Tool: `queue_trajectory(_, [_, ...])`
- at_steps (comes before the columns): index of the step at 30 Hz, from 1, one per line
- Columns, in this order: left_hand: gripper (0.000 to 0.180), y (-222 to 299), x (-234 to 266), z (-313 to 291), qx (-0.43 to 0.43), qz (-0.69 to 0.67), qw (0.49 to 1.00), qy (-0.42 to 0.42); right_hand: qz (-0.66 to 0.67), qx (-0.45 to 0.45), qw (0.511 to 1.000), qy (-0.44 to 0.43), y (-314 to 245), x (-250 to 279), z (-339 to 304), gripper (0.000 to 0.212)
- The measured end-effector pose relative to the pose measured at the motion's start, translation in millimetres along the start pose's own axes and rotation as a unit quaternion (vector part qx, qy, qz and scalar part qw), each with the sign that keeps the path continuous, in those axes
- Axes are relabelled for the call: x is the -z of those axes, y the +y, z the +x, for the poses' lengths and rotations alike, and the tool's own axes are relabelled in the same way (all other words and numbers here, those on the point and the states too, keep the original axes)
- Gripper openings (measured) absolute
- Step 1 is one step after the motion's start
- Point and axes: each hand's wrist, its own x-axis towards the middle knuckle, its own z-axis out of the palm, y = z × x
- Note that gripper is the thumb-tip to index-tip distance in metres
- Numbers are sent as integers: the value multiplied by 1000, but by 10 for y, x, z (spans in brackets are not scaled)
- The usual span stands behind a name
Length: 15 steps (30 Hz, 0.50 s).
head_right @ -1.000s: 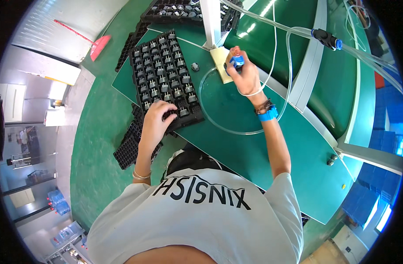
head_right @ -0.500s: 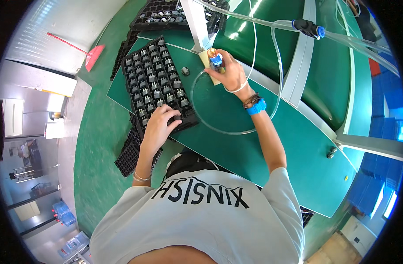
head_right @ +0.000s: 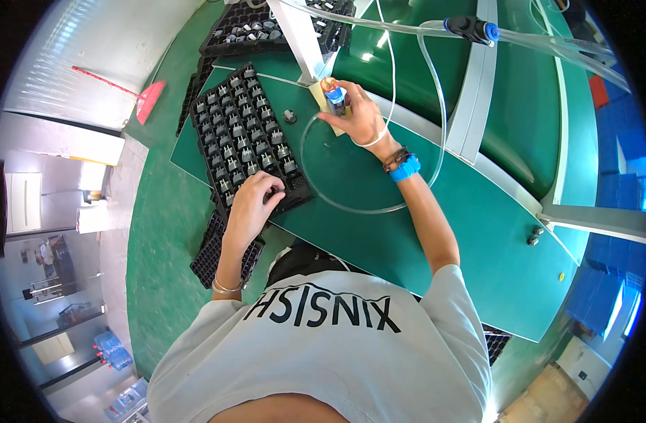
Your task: The worker picks up small electronic components, places them into a testing device, and then organizes them into black plastic trays.
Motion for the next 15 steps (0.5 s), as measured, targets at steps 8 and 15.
queue_trajectory(8, [14, 1335, 814, -283, -304, -502, 809, 22, 1, 67, 997, 42, 157, -47, 8, 63])
queue_trajectory(15, [12, 2738, 1011, -498, 15, -667, 655, 354, -12, 43, 998, 32, 165, -50, 7, 63])
